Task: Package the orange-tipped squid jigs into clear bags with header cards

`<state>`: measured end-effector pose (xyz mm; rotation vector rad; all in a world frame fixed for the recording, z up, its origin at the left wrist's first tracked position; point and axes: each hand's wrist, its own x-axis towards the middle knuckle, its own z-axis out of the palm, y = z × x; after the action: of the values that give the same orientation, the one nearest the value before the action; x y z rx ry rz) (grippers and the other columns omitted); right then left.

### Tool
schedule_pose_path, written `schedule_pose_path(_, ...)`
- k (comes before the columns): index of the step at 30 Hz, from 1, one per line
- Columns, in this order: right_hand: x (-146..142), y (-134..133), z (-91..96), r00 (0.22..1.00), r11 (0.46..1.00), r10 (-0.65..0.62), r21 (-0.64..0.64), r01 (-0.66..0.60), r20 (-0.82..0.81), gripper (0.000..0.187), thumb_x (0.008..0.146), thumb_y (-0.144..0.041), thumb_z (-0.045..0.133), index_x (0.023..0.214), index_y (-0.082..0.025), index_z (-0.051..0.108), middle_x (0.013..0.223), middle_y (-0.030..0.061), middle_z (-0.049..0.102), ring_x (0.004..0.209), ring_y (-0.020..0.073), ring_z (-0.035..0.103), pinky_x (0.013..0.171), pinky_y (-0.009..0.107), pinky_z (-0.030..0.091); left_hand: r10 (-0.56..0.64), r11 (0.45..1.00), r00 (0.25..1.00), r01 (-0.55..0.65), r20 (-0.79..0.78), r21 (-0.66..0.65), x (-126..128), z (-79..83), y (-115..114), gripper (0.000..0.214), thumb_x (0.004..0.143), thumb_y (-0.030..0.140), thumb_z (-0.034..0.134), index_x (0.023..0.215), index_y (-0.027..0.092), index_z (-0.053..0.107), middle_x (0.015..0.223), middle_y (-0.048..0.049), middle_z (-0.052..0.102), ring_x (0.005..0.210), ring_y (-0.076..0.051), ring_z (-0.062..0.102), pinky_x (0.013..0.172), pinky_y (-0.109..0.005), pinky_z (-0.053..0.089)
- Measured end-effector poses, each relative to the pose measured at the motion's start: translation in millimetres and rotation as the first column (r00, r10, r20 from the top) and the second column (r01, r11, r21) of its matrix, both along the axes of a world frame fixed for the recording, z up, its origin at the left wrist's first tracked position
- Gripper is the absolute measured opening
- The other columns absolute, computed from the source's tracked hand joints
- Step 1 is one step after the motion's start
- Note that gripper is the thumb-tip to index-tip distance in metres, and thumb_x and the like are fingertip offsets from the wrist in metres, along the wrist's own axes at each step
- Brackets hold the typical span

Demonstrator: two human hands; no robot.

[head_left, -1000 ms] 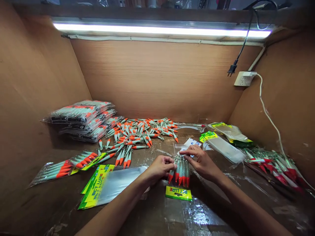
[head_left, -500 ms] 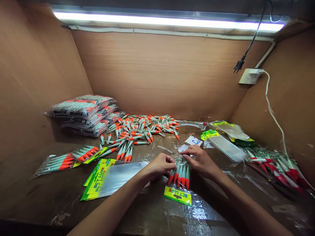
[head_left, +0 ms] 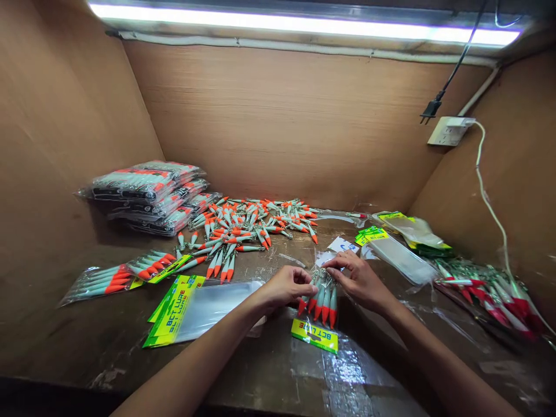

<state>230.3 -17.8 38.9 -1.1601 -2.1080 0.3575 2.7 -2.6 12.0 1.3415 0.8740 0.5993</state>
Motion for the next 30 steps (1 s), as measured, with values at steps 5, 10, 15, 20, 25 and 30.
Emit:
schedule_pose_path(5, -1.1, -1.1, -0.5, 1.0, 1.0, 0.006, -0.007, -0.006, -0.02, 0.014, 0.092, -0.022, 0.06, 0.094, -0.024, 0.074, 0.087, 0.0041, 0.069, 0.089, 0.0225, 0.058, 0.082, 0.035, 0.041, -0.05, 0.998, 0.997, 0.052, -0.056, 0.027, 0.0, 0.9, 0.4, 0.035, 0.061, 0.041, 0.08, 0.07, 0.014, 0.06, 0.065, 0.003, 0.057, 0.056, -0.009, 0.049, 0.054, -0.022, 0.037)
schedule_pose_path(10, -1.3, -1.9, 0.1, 0.999, 0.999, 0.024, -0.021, -0.025, -0.049, 0.015, 0.091, -0.02, 0.06, 0.096, -0.023, 0.074, 0.088, 0.0037, 0.07, 0.088, 0.0214, 0.06, 0.081, 0.034, 0.042, -0.071, 0.994, 0.997, 0.069, 0.029, 0.08, 5.5, -3.7, -2.2, 0.026, 0.068, 0.035, 0.073, 0.065, 0.015, 0.057, 0.06, 0.0017, 0.059, 0.05, -0.009, 0.048, 0.051, -0.022, 0.034)
schedule_pose_path(15, 2.3, -0.8, 3.3, 0.999, 0.999, 0.028, -0.02, -0.028, -0.038, 0.013, 0.091, -0.02, 0.06, 0.093, -0.023, 0.073, 0.088, 0.0034, 0.071, 0.087, 0.0208, 0.059, 0.08, 0.034, 0.041, -0.02, 1.0, 0.999, 0.019, 0.034, 0.02, 4.9, -9.6, -0.4, 0.029, 0.066, 0.036, 0.077, 0.071, 0.015, 0.058, 0.064, 0.0009, 0.061, 0.051, -0.009, 0.051, 0.051, -0.022, 0.034)
schedule_pose_path(20, 6.1, 0.0, 4.7, 0.999, 0.999, 0.037, -0.026, -0.038, -0.021, 0.014, 0.091, -0.02, 0.059, 0.093, -0.024, 0.073, 0.088, 0.003, 0.07, 0.087, 0.0208, 0.059, 0.08, 0.034, 0.041, 0.015, 1.0, 0.998, -0.015, 0.067, -0.008, 5.4, -12.1, 2.4, 0.034, 0.064, 0.038, 0.081, 0.072, 0.016, 0.056, 0.064, 0.0013, 0.061, 0.052, -0.009, 0.051, 0.051, -0.021, 0.032)
schedule_pose_path(25, 4.5, 0.8, 0.9, 0.999, 0.999, 0.044, -0.026, -0.045, -0.032, 0.015, 0.091, -0.018, 0.061, 0.095, -0.025, 0.074, 0.088, 0.0029, 0.069, 0.087, 0.0205, 0.059, 0.08, 0.033, 0.041, 0.018, 0.999, 0.997, -0.016, 0.069, -0.034, 3.3, -8.8, 3.8, 0.042, 0.061, 0.041, 0.086, 0.079, 0.015, 0.059, 0.069, 0.0001, 0.064, 0.057, -0.01, 0.054, 0.055, -0.022, 0.035)
schedule_pose_path(30, -0.3, -0.5, -2.8, 0.997, 0.998, 0.053, -0.015, -0.054, -0.053, 0.015, 0.092, -0.019, 0.061, 0.094, -0.026, 0.074, 0.087, 0.003, 0.068, 0.09, 0.021, 0.058, 0.081, 0.033, 0.041, -0.041, 0.996, 0.998, 0.045, 0.055, -0.082, 2.0, -4.2, -0.8, 0.049, 0.056, 0.038, 0.09, 0.09, 0.013, 0.065, 0.073, 0.0005, 0.065, 0.061, -0.011, 0.056, 0.059, -0.022, 0.036)
